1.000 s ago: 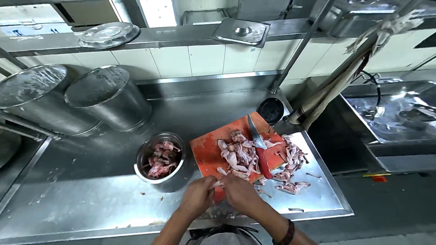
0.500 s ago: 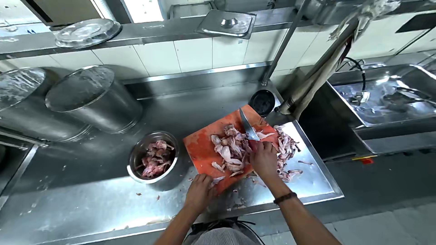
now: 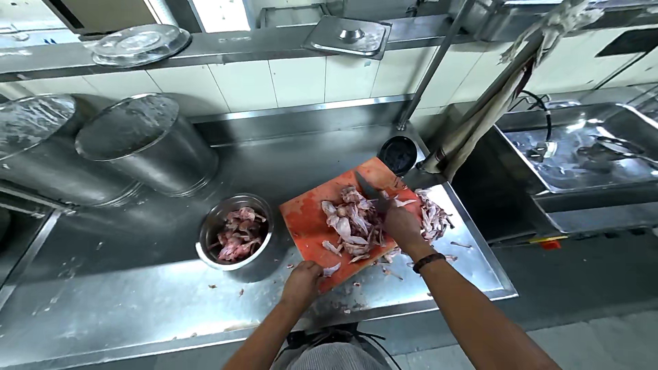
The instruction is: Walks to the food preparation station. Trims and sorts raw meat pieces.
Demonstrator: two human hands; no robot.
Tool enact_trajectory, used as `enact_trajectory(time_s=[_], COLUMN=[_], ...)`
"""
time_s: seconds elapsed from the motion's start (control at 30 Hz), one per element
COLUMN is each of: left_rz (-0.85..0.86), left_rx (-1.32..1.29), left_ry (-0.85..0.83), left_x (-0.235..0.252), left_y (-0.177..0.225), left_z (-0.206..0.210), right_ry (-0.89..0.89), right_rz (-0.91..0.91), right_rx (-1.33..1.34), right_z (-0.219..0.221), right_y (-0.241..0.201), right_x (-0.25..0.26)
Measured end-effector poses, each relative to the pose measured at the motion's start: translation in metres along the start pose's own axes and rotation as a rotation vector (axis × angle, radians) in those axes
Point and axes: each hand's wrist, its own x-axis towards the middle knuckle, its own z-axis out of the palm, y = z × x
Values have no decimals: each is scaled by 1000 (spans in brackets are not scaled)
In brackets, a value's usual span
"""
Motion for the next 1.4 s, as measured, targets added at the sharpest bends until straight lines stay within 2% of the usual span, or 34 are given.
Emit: enact_trajectory(time_s=[0.13,0.27,0.37,0.47,0.53,0.67,0.83,0.93,1.03,1.1,1.27,1.4], left_rz=[15,40,68,73,44,35,69,45,36,42,84,118], left_rx=[34,-21,-29,1,-3,-30,-24,-55,-59,-49,-30,-17], left_ry=[-124,-71,0,6,8,45,10,-14,-50,-80,-96,-95], left_x=[18,21,14,8,5,0,2,4,5,8,9,8], left_y=[17,12,3,3,4,-1,-5,-4,-4,-5,-11,-11], left_z=[-9,-6,-2,-3,-5,-1,-1,-6,-8,-10,-6,-4], right_ry=[207,87,156,175,109,122,117,-15,-263,-398,-519,-518], right_rz=[-63,21,122,200,184,20,20,-62,-158,-153,-76,-25], right_rx=[150,281,340,293,227,187,301,351,270,211,91,33], right_z=[-6,24,45,44,39,40,7,2,34,57,74,81], right_y=[16,7,5,5,4,5,1,-7,-18,-24,-23,-33], right_x=[-21,-59,-61,-47,-38,-29,-66,-125,-186,-211,-247,-247])
